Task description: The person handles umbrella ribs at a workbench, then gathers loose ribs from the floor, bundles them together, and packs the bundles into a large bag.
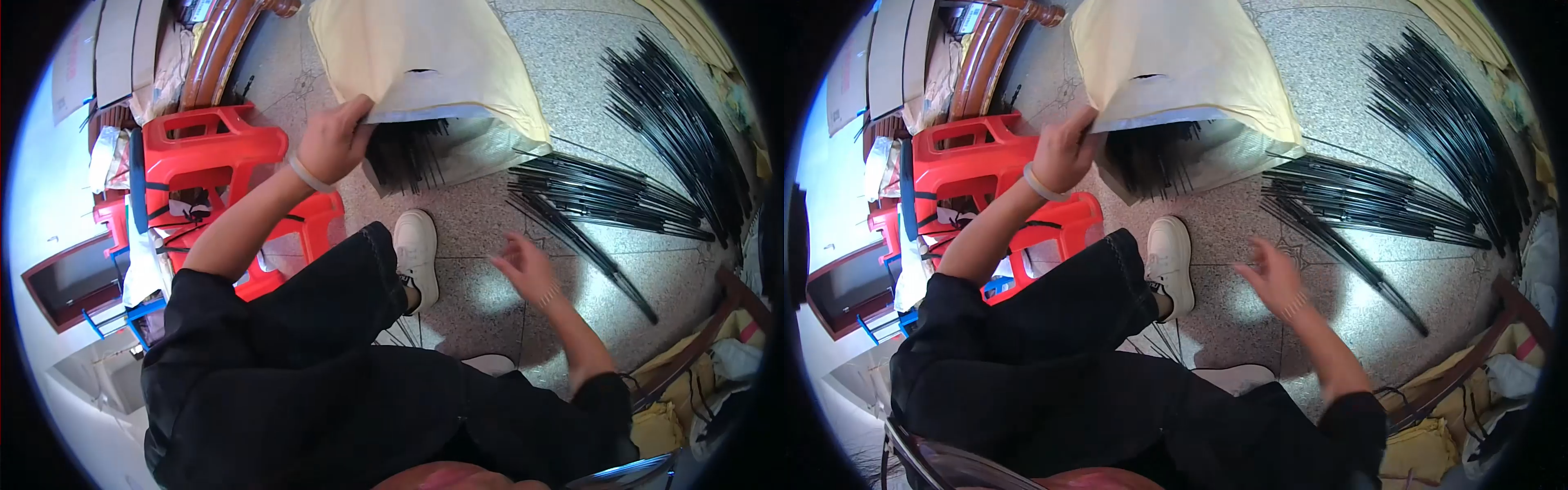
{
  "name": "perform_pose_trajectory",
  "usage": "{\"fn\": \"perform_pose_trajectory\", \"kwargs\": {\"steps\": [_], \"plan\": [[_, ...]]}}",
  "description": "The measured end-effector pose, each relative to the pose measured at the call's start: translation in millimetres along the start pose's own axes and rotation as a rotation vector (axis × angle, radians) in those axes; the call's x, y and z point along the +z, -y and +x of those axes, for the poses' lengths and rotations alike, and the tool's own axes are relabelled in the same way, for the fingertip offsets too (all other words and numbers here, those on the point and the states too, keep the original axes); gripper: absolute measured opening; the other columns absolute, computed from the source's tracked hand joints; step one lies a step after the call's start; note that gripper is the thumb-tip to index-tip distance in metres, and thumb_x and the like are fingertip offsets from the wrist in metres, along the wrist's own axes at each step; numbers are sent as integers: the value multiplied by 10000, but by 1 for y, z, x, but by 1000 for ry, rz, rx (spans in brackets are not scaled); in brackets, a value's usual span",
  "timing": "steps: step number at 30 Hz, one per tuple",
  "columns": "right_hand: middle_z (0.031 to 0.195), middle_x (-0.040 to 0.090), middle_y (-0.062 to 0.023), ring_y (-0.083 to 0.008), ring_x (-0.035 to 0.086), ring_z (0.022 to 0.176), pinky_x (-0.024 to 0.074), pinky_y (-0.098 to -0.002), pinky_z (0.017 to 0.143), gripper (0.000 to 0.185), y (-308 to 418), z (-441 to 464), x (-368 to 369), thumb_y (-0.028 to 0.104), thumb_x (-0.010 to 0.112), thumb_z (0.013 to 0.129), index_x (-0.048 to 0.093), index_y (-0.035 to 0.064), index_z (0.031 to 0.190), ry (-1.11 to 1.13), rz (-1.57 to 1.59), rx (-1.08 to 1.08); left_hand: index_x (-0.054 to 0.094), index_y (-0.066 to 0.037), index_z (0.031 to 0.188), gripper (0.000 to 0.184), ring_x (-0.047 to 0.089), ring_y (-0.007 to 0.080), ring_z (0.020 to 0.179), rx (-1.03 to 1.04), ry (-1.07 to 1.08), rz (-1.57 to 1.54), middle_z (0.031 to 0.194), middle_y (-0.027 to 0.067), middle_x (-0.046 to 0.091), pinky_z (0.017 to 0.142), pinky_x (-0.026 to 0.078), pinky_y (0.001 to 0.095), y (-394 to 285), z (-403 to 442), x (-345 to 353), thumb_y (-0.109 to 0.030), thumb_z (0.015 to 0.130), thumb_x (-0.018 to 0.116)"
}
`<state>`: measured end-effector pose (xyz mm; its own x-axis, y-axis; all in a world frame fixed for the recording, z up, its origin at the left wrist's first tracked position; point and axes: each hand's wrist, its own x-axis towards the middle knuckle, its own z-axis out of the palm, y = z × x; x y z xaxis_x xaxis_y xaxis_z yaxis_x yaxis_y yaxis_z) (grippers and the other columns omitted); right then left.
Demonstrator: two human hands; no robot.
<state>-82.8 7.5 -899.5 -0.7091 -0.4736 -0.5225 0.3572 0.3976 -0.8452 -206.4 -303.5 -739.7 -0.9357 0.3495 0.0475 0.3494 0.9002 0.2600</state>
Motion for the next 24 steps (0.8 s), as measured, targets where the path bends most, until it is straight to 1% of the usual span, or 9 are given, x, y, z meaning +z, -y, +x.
{"fn": "perform_pose_trajectory", "kwargs": {"steps": [1,4,6,7,10,12,13,20,24], "plan": [[905,637,-102,-176,632,800,519,-312,671,532,-19,39,39,293,708,811,495,22,1215,31,153,-102,517,-21,868,102,563,413,670,4,-19,-24,722,214,553,575,443,441,-3,0,3,-58,788,569],[932,630,-91,-159,619,744,527,-285,631,513,5,135,127,296,692,829,487,54,1233,41,834,228,515,-21,865,98,563,408,661,21,4,-79,710,205,547,568,442,435,-1,5,11,-54,790,568],[937,623,-78,-156,619,698,529,-288,593,448,23,181,146,261,679,840,508,55,1198,27,1275,279,486,-43,873,129,562,395,679,10,31,-64,732,183,557,581,446,447,3,4,14,-95,790,570],[937,623,-78,-156,619,698,529,-288,593,448,30,199,152,261,679,840,508,55,1198,30,1277,279,480,-44,866,126,563,393,681,16,44,-86,729,182,555,580,446,447,4,5,15,-91,785,564],[923,621,-111,-197,622,692,523,-316,576,443,51,232,162,223,702,811,530,15,1162,-80,1157,188,519,-31,861,113,567,386,656,37,36,-135,703,184,541,565,452,420,10,8,19,-34,760,569],[1005,625,-131,-279,627,836,522,-396,730,387,67,246,158,212,629,838,537,23,1163,-331,739,-298,514,-34,860,129,570,381,657,54,71,-207,703,177,542,566,454,420,9,11,17,-39,747,575],[1112,612,-154,-332,561,1044,437,-429,917,379,97,232,127,237,567,840,560,23,1153,-426,-122,-346,506,-36,853,141,571,382,661,68,81,-192,704,176,543,571,458,427,8,13,15,-56,738,585],[1132,603,-160,-340,530,1089,405,-431,950,384,96,264,103,255,550,842,566,22,1147,-222,-250,-567,482,-45,854,181,565,388,655,176,142,-352,713,174,540,568,457,455,19,18,36,-71,709,586],[1146,598,-164,-345,508,1120,384,-432,973,388,89,266,106,266,538,844,569,20,1143,-118,-364,-574,490,-61,848,174,569,379,631,223,247,-353,698,156,550,547,457,459,25,29,36,-104,719,598]]}}
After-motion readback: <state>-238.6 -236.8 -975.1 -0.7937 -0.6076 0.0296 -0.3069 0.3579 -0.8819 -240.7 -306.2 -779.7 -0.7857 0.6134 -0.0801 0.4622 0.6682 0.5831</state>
